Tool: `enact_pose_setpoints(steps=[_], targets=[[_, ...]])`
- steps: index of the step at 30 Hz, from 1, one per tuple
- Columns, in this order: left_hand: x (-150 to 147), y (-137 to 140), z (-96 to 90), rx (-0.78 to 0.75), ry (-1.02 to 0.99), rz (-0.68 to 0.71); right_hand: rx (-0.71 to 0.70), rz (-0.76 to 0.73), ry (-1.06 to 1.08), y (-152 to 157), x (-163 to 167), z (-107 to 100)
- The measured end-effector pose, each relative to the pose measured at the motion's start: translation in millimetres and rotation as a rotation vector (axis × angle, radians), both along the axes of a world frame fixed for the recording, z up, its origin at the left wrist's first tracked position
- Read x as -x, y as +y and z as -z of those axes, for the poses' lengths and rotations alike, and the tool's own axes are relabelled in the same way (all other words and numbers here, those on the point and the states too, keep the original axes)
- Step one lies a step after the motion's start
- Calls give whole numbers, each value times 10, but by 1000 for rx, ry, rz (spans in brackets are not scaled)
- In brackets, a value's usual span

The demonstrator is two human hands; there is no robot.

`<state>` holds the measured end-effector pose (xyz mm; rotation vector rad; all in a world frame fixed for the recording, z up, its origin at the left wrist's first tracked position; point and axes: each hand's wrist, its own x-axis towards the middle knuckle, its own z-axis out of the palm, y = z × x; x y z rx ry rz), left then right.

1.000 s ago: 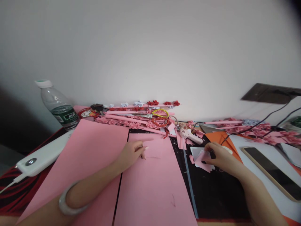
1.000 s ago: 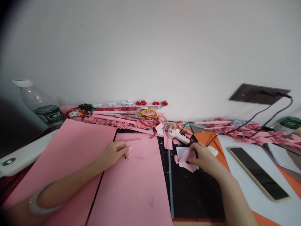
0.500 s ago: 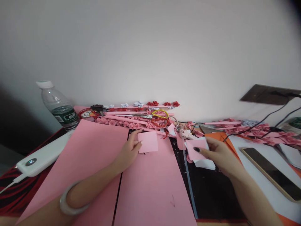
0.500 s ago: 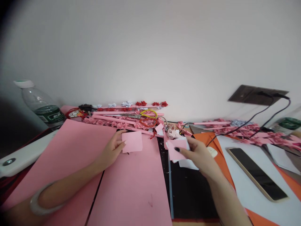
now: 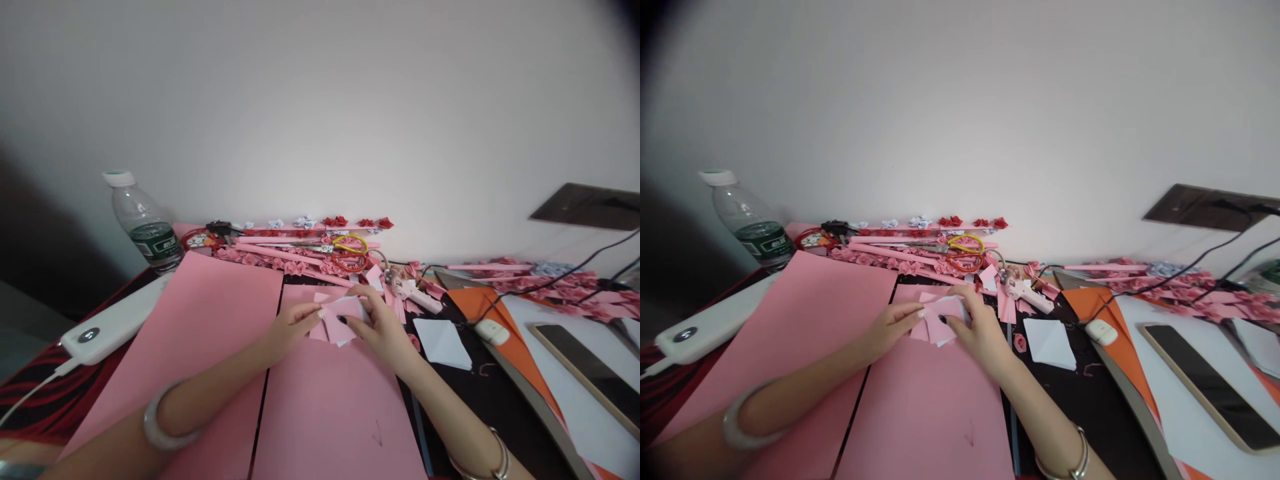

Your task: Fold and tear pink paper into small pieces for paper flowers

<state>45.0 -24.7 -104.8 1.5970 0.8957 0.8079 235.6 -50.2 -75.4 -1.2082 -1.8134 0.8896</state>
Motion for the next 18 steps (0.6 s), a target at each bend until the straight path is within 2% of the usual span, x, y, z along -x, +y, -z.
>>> enact_pose_setpoints(steps=[3,12,15,18], targets=[[-11,-20,-20,-36,48,-17,-42,12,-34,-9,-15,59],[-32,-64,-37,-24,99,-21,-291,52,-244,-53,-68,93],[-42,-68,-38,-27,92,-18,-267,65,-241,-59,-74,108],[-45,-65,-36,-46,91,-16,-142,107,-149,-47,-81,148]])
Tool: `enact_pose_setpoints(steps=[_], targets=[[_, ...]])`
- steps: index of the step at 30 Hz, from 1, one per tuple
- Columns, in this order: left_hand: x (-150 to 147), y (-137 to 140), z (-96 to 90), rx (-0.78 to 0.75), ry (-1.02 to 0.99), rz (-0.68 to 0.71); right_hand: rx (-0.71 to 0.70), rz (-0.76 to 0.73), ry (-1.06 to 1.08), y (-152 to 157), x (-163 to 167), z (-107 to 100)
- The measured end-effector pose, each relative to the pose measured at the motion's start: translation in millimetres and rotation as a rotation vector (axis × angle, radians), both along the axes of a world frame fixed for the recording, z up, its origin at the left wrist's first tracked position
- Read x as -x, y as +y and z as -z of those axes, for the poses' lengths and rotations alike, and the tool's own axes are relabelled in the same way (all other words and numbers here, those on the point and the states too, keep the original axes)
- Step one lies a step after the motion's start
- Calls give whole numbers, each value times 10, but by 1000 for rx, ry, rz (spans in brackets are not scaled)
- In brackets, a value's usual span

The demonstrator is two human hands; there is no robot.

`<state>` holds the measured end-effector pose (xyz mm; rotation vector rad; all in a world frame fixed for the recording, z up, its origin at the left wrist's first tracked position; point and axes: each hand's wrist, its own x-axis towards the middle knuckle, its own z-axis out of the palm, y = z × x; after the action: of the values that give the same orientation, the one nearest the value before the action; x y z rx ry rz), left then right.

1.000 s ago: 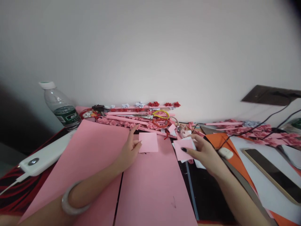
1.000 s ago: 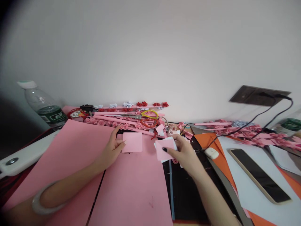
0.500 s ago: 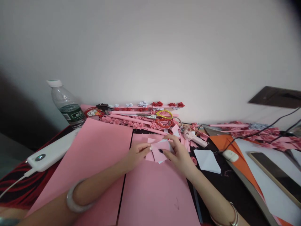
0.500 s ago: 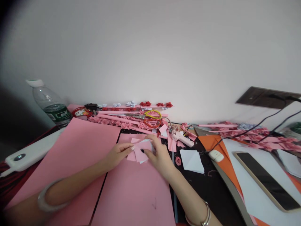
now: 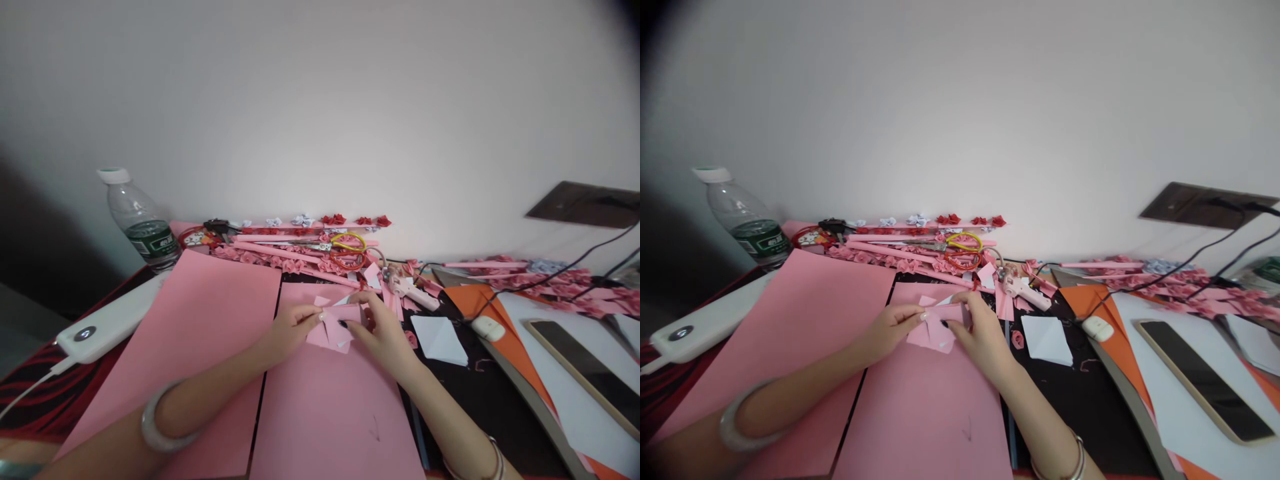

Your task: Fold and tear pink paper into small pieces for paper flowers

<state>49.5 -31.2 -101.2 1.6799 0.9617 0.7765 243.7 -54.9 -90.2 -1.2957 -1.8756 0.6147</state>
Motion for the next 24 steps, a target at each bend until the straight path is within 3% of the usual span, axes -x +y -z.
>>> enact_pose_setpoints(steps=[5,11,24], targets=[[1,22,28,1,7,23,171,-1,173,42,-33,87],[8,36,90,27,-3,39,198,14,277,65,-69,92],[27,69,79,-65,124,-62,245,66,370,93,-177,19]])
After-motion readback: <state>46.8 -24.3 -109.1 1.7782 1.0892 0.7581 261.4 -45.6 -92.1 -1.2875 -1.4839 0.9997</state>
